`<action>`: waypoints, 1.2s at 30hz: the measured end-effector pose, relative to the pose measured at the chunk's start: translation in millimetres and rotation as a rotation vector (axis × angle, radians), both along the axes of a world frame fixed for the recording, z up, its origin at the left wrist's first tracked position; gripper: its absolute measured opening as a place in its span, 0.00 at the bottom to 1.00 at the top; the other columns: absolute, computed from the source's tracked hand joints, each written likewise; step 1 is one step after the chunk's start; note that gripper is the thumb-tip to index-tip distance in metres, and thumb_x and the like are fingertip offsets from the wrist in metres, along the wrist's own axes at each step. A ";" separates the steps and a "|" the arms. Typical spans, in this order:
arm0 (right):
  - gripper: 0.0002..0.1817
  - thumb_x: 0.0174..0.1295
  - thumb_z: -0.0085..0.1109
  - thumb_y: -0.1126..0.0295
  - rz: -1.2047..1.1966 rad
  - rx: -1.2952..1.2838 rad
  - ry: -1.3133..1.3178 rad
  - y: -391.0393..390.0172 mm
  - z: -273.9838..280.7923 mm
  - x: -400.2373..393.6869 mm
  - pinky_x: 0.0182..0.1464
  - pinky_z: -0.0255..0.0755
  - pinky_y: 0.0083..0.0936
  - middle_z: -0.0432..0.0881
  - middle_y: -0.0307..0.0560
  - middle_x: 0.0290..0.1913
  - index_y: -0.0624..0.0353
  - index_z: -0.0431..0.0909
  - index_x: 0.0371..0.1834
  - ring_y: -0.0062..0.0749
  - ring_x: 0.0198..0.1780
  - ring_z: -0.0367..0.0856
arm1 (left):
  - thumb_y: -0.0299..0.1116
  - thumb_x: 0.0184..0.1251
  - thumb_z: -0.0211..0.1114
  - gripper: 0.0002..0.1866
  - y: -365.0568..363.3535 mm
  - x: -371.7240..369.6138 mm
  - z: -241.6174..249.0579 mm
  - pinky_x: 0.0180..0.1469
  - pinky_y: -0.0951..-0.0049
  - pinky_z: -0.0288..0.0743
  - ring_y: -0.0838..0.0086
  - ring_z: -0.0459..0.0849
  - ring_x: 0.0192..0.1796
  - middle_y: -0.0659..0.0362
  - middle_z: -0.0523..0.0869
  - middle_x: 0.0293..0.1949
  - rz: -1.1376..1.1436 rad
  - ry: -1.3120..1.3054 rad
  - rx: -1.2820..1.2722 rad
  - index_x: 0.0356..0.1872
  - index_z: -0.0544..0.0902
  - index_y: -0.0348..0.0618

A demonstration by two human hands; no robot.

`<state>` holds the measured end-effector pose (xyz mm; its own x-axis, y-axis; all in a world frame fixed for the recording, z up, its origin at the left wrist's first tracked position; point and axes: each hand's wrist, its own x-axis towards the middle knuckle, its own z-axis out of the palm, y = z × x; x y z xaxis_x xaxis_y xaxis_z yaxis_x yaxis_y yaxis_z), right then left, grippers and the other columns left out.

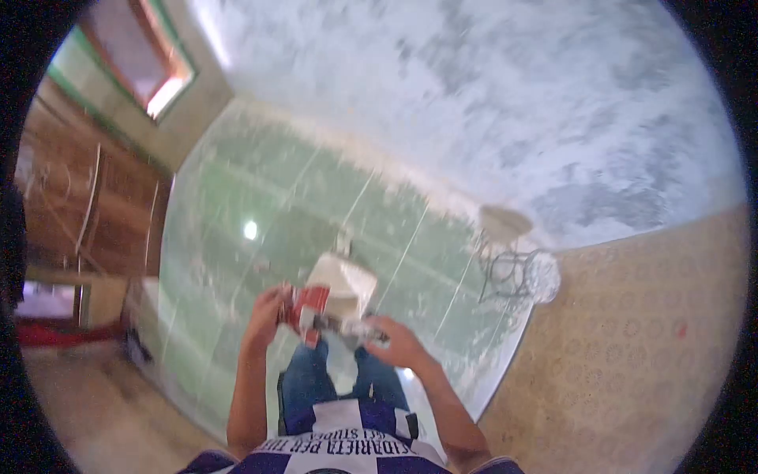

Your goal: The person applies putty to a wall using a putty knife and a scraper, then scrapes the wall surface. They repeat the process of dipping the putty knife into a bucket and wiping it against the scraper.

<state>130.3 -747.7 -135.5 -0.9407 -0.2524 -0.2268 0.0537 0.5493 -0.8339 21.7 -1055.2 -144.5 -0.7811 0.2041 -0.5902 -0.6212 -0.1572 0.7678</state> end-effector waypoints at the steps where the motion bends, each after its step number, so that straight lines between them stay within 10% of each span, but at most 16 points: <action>1: 0.27 0.62 0.68 0.57 -0.025 0.010 0.008 -0.2 14.9 4.6 0.64 0.73 0.38 0.81 0.58 0.58 0.57 0.78 0.62 0.53 0.61 0.80 | 0.38 0.78 0.61 0.12 3.2 0.8 16.5 0.32 0.79 0.76 0.82 0.83 0.30 0.65 0.85 0.31 -0.013 0.012 0.019 0.46 0.85 0.40; 19: 0.16 0.70 0.64 0.62 -0.658 -0.072 0.215 -139.8 86.1 63.6 0.33 0.69 0.23 0.80 0.38 0.30 0.61 0.82 0.53 0.17 0.30 0.73 | 0.33 0.75 0.64 0.07 -26.7 -60.5 56.6 0.38 0.69 0.85 0.73 0.90 0.37 0.59 0.90 0.38 -0.367 -0.040 0.445 0.45 0.84 0.41; 36: 0.16 0.74 0.60 0.60 -0.763 -0.119 0.060 -157.1 77.4 116.5 0.34 0.66 0.21 0.78 0.33 0.31 0.63 0.82 0.51 0.17 0.31 0.69 | 0.33 0.75 0.63 0.10 -47.1 -15.6 81.1 0.43 0.67 0.87 0.71 0.90 0.40 0.58 0.90 0.41 -0.384 -0.147 0.493 0.48 0.83 0.38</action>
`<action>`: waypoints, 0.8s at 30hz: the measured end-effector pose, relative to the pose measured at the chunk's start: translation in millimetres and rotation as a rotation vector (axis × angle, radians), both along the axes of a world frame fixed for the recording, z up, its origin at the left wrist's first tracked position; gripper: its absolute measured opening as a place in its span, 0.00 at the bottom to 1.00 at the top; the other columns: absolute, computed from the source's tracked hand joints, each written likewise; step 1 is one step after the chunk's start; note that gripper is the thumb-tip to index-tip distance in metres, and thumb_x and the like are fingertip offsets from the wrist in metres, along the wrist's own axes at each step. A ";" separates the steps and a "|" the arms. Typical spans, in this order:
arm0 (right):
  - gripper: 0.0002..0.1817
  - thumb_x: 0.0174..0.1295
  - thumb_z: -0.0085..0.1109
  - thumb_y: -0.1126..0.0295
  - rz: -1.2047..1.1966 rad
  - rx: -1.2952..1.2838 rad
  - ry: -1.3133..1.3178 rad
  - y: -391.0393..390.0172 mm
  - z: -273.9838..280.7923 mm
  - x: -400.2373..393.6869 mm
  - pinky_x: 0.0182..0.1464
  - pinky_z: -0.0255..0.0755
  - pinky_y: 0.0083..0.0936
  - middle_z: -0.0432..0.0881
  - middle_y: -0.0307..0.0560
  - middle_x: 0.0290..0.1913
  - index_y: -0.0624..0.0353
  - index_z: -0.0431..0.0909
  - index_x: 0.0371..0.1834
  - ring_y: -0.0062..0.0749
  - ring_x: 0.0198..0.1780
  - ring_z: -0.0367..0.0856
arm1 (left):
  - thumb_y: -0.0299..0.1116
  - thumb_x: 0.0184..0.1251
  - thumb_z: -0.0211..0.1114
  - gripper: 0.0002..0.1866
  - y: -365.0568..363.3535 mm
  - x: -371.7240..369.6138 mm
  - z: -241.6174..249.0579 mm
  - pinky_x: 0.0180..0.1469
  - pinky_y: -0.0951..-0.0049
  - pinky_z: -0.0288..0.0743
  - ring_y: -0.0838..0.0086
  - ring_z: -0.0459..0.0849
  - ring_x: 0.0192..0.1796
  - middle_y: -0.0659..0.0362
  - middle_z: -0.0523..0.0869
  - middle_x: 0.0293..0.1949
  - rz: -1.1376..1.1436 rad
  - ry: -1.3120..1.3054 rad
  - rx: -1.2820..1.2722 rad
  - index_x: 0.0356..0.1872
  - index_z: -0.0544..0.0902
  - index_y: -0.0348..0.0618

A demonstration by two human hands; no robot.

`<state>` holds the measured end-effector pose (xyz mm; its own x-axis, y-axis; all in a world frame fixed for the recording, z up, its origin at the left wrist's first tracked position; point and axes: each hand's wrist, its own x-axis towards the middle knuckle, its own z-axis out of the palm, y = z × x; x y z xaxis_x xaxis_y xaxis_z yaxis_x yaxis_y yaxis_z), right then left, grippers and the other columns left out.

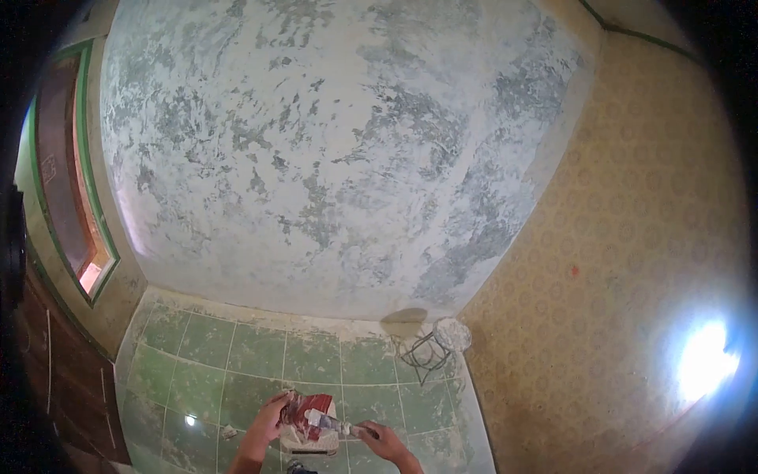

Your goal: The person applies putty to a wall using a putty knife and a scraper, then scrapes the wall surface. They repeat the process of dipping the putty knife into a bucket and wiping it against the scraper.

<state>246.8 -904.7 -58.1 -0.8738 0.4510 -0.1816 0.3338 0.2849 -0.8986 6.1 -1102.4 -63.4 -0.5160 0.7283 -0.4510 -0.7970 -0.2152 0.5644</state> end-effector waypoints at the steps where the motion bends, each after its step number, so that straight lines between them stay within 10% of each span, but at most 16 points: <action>1: 0.17 0.74 0.59 0.59 -0.027 -0.042 0.200 -1.6 7.0 0.4 0.32 0.64 0.22 0.76 0.34 0.29 0.63 0.83 0.50 0.17 0.30 0.68 | 0.34 0.75 0.64 0.09 7.0 1.6 -3.2 0.42 0.68 0.86 0.73 0.90 0.40 0.59 0.89 0.40 -0.024 0.037 -0.001 0.47 0.84 0.40; 24: 0.20 0.72 0.59 0.55 -0.368 0.133 0.058 79.0 23.7 137.1 0.32 0.61 0.24 0.71 0.32 0.25 0.65 0.82 0.36 0.17 0.31 0.65 | 0.34 0.73 0.65 0.07 133.0 85.3 66.7 0.37 0.71 0.84 0.75 0.89 0.35 0.61 0.90 0.37 -0.106 0.241 0.083 0.42 0.85 0.42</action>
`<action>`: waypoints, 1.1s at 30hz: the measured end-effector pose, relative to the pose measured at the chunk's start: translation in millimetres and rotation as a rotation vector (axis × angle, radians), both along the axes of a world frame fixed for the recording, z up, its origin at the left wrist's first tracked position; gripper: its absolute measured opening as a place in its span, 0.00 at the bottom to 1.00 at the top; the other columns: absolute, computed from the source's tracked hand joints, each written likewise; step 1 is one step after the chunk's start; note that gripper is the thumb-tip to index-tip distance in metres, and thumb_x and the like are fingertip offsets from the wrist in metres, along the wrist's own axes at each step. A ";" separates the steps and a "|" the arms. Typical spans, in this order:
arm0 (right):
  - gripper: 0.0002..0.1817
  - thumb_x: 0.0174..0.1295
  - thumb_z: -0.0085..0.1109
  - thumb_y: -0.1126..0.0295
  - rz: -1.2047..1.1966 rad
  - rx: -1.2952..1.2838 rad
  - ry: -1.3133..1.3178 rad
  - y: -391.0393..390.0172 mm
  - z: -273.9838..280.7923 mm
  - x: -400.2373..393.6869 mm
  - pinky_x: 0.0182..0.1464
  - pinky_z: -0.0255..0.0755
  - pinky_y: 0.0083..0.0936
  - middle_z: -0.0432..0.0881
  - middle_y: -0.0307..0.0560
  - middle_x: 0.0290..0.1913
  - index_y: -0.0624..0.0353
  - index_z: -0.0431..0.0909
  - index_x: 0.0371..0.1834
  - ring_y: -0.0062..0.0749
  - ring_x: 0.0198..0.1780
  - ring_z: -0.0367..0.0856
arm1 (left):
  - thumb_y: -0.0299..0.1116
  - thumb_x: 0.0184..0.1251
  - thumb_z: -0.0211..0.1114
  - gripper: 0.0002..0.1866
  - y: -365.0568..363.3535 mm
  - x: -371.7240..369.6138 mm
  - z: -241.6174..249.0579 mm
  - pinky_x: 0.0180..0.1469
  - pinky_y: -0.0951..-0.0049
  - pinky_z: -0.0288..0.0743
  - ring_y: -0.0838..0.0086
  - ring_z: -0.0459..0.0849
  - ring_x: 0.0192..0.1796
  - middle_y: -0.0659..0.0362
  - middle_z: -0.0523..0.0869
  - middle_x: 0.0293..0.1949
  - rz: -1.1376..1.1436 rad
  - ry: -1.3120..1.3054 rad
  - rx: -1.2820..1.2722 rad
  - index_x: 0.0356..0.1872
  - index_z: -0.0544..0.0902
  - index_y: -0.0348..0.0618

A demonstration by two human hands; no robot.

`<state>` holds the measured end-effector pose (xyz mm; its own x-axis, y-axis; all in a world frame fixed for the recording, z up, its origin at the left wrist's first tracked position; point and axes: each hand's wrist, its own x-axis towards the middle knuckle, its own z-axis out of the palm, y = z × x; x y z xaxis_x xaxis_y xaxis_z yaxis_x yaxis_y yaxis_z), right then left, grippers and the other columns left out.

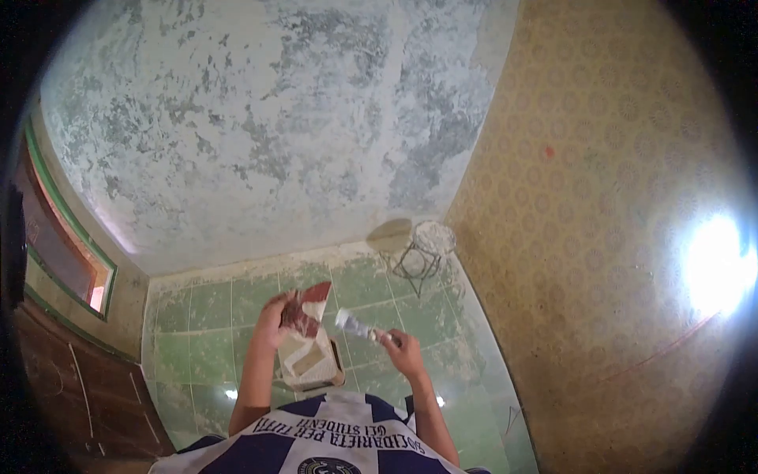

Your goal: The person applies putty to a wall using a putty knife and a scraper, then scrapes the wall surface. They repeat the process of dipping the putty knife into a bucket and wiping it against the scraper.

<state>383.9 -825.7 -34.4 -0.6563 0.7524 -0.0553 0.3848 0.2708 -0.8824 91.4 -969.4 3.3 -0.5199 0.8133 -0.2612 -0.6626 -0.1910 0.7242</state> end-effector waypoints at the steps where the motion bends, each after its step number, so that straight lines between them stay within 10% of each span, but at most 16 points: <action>1: 0.21 0.73 0.58 0.54 -0.057 -0.040 0.096 6.2 -10.7 2.7 0.31 0.60 0.24 0.69 0.31 0.25 0.65 0.80 0.34 0.17 0.31 0.64 | 0.34 0.73 0.65 0.07 1.7 0.7 5.2 0.37 0.71 0.84 0.75 0.89 0.35 0.61 0.90 0.37 0.003 -0.010 -0.017 0.42 0.85 0.42; 33: 0.19 0.78 0.51 0.52 0.194 -0.387 0.387 -20.6 59.2 -49.2 0.27 0.55 0.17 0.68 0.28 0.25 0.58 0.81 0.44 0.12 0.27 0.61 | 0.29 0.74 0.63 0.11 -20.2 -5.1 -7.3 0.44 0.68 0.87 0.71 0.90 0.45 0.55 0.89 0.46 0.045 -0.133 0.035 0.51 0.82 0.35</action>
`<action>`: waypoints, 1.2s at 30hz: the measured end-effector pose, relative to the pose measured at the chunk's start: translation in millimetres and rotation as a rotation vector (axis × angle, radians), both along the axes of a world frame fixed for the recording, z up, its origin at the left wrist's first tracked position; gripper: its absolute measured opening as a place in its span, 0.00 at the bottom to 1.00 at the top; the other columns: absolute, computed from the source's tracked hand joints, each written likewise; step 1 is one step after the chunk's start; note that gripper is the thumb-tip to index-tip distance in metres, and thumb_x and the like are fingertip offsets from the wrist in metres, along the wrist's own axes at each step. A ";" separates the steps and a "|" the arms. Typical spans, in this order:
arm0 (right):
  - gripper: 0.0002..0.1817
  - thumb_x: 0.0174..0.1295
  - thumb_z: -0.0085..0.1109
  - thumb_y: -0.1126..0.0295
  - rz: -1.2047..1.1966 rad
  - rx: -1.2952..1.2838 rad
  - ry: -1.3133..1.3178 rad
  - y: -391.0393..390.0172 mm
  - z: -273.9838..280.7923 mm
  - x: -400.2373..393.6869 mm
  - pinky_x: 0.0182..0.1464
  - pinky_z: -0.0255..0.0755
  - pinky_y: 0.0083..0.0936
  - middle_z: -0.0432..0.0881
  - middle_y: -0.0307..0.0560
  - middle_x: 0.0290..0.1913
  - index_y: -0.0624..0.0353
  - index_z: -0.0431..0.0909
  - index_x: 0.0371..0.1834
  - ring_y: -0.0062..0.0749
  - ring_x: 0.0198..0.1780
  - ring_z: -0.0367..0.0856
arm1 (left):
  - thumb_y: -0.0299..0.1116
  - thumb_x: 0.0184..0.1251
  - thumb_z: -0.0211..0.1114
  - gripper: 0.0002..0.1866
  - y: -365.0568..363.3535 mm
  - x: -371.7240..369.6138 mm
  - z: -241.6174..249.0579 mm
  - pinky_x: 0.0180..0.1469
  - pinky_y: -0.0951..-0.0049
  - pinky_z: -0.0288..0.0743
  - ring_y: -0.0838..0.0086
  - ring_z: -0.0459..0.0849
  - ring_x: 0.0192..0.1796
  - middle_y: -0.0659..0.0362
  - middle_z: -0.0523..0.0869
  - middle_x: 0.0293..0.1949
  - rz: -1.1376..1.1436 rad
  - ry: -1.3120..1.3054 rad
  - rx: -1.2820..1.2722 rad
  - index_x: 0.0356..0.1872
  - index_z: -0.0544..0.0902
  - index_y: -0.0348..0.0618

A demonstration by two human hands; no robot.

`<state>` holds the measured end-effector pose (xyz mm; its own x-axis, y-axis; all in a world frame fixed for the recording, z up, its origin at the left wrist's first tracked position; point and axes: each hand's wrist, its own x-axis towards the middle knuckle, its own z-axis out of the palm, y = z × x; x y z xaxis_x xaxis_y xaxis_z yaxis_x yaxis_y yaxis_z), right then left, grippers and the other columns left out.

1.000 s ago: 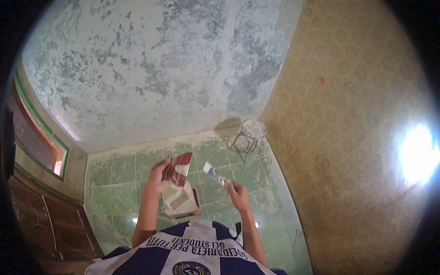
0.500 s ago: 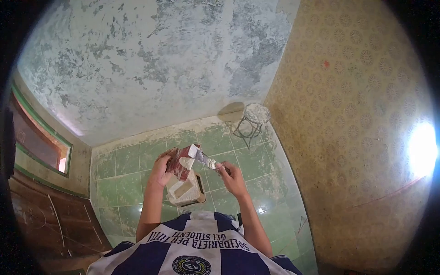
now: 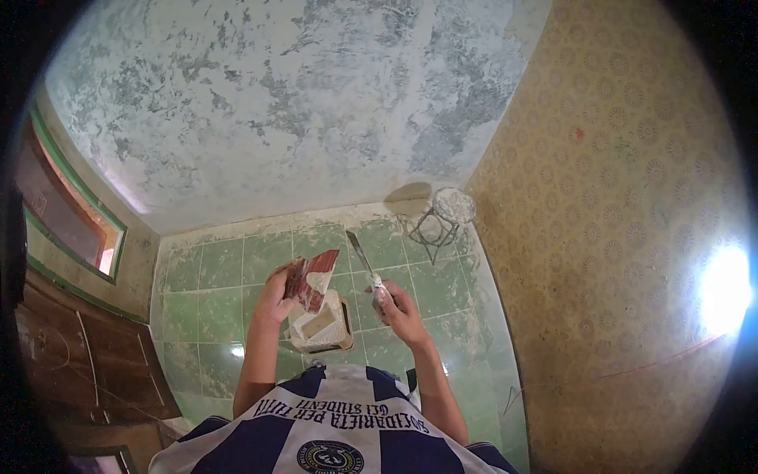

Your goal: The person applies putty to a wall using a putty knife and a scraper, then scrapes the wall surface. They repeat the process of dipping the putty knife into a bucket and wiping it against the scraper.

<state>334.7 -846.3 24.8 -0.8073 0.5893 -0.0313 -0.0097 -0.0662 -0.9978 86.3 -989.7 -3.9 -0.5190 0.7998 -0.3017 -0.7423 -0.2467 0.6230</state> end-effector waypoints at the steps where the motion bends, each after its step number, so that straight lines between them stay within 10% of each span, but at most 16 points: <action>1: 0.21 0.78 0.50 0.50 0.023 -0.111 0.042 -5.5 4.2 -4.4 0.27 0.55 0.17 0.70 0.29 0.25 0.58 0.81 0.43 0.13 0.26 0.62 | 0.29 0.74 0.62 0.10 -2.5 -2.5 0.2 0.44 0.68 0.87 0.71 0.90 0.45 0.55 0.89 0.45 -0.003 -0.010 0.020 0.51 0.82 0.35; 8: 0.26 0.79 0.45 0.46 0.269 -0.446 0.042 -14.9 -7.2 -25.5 0.21 0.57 0.17 0.76 0.34 0.23 0.58 0.82 0.39 0.14 0.19 0.66 | 0.26 0.77 0.58 0.09 -26.6 -16.8 15.2 0.48 0.69 0.86 0.70 0.89 0.47 0.52 0.88 0.47 -0.022 -0.033 0.054 0.50 0.82 0.32; 26: 0.18 0.76 0.54 0.55 0.001 -0.417 -0.148 -43.9 -80.9 -68.7 0.28 0.64 0.23 0.79 0.38 0.27 0.59 0.83 0.40 0.23 0.26 0.73 | 0.29 0.78 0.58 0.11 -107.0 -96.0 -12.1 0.46 0.71 0.87 0.71 0.90 0.43 0.53 0.88 0.46 0.028 -0.037 0.084 0.50 0.81 0.32; 36: 0.18 0.76 0.54 0.55 0.254 -0.388 0.036 -82.9 -84.6 -161.4 0.25 0.66 0.20 0.79 0.38 0.25 0.59 0.83 0.38 0.21 0.24 0.75 | 0.30 0.76 0.60 0.09 -149.2 -116.5 -6.2 0.44 0.71 0.86 0.73 0.90 0.41 0.57 0.90 0.42 0.075 -0.029 0.044 0.48 0.84 0.37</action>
<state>173.3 -929.2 -59.7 -0.9292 0.3228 -0.1798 0.0212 -0.4392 -0.8982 -30.1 -1138.9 -10.1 -0.5694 0.7717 -0.2834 -0.7385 -0.3286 0.5888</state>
